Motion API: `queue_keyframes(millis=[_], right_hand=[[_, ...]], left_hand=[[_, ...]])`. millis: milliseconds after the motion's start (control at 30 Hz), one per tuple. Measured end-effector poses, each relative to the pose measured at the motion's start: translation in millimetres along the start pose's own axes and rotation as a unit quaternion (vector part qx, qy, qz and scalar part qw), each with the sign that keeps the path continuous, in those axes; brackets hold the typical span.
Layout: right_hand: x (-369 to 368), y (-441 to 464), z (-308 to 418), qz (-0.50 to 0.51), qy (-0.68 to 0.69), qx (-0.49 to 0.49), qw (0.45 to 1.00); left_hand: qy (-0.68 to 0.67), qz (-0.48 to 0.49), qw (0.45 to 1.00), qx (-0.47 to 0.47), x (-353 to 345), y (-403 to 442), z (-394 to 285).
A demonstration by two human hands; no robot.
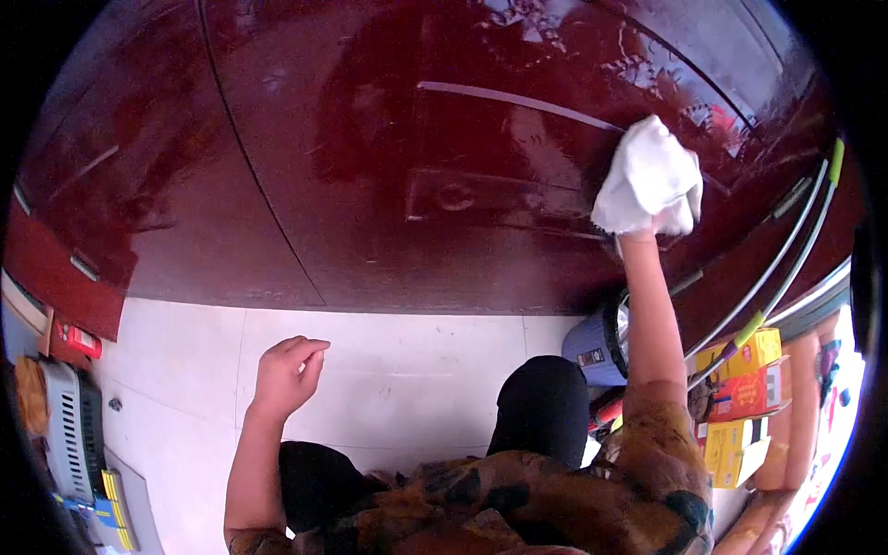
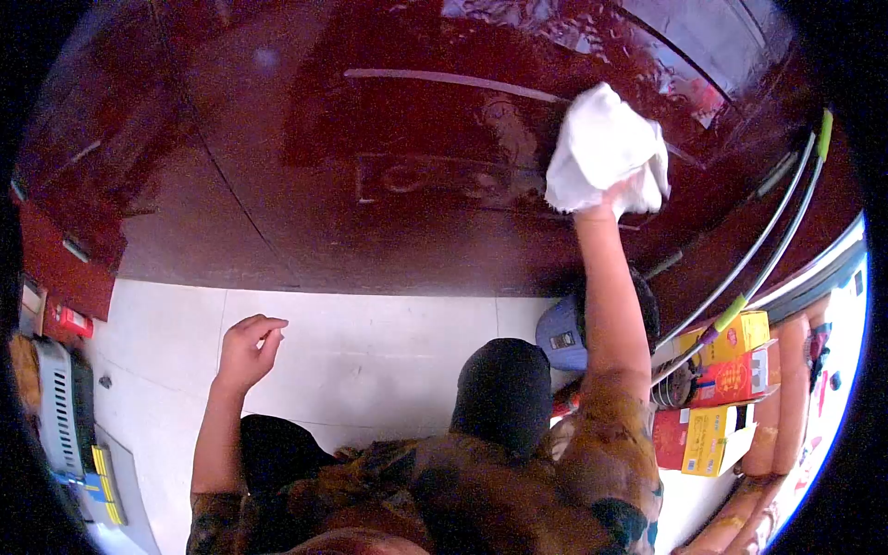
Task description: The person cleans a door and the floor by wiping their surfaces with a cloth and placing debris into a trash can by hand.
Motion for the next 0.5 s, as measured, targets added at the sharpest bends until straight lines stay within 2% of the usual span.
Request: queue_keyframes(millis=[67, 167, 233, 267, 300, 333, 367, 400, 433, 500], right_hand=[[-8.3, 3.7, 35.2, -0.051, -0.030, 0.040, 0.997], [-24.9, 2.9, 146.2, -0.037, 0.069, 0.112, 0.991], [-28.3, 1.2, 191.6, -0.018, 0.241, 0.119, 0.963], [-37.0, 3.8, 180.1, -0.013, 0.498, -0.009, 0.867], [-29.5, 5.3, 176.4, -0.010, 0.383, 0.129, 0.915], [-29.5, 3.8, 164.1, -0.002, 0.258, 0.263, 0.930], [-39.6, -1.9, 128.5, 0.043, 0.247, 0.251, 0.935], [-48.0, -12.5, 81.2, 0.078, 0.119, 0.227, 0.963], [-56.2, -24.6, 33.2, 0.116, -0.017, 0.214, 0.970], [-32.0, -20.3, -58.2, 0.086, -0.071, 0.128, 0.985]], left_hand=[[-0.001, 0.009, 1.000, 0.004, -3.4, 0.9, 0.0], [0.007, 0.038, 0.999, 0.000, -17.5, 6.0, -2.3], [0.028, 0.075, 0.997, 0.002, -36.7, 8.4, 1.8], [0.019, 0.088, 0.996, -0.005, -46.8, 10.3, 0.1], [0.013, 0.101, 0.995, -0.008, -52.8, 9.6, 0.1], [0.008, 0.112, 0.994, -0.008, -57.3, 9.2, -0.7], [0.004, 0.128, 0.992, 0.012, -61.2, 10.1, -0.5], [0.011, 0.135, 0.991, 0.012, -63.6, 9.5, 0.5], [0.016, 0.141, 0.990, 0.013, -66.8, 8.2, 4.0], [0.032, 0.148, 0.988, 0.007, -72.3, 8.0, 8.7]])
Point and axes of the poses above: each hand's wrist, its own y-axis towards the middle knuckle, its own x-axis out of the back of the hand, z = x × y, the point moved 7 cm from there along y, towards the middle knuckle, and after that the axes turned 8 degrees about -y, right-handed, at the moved point
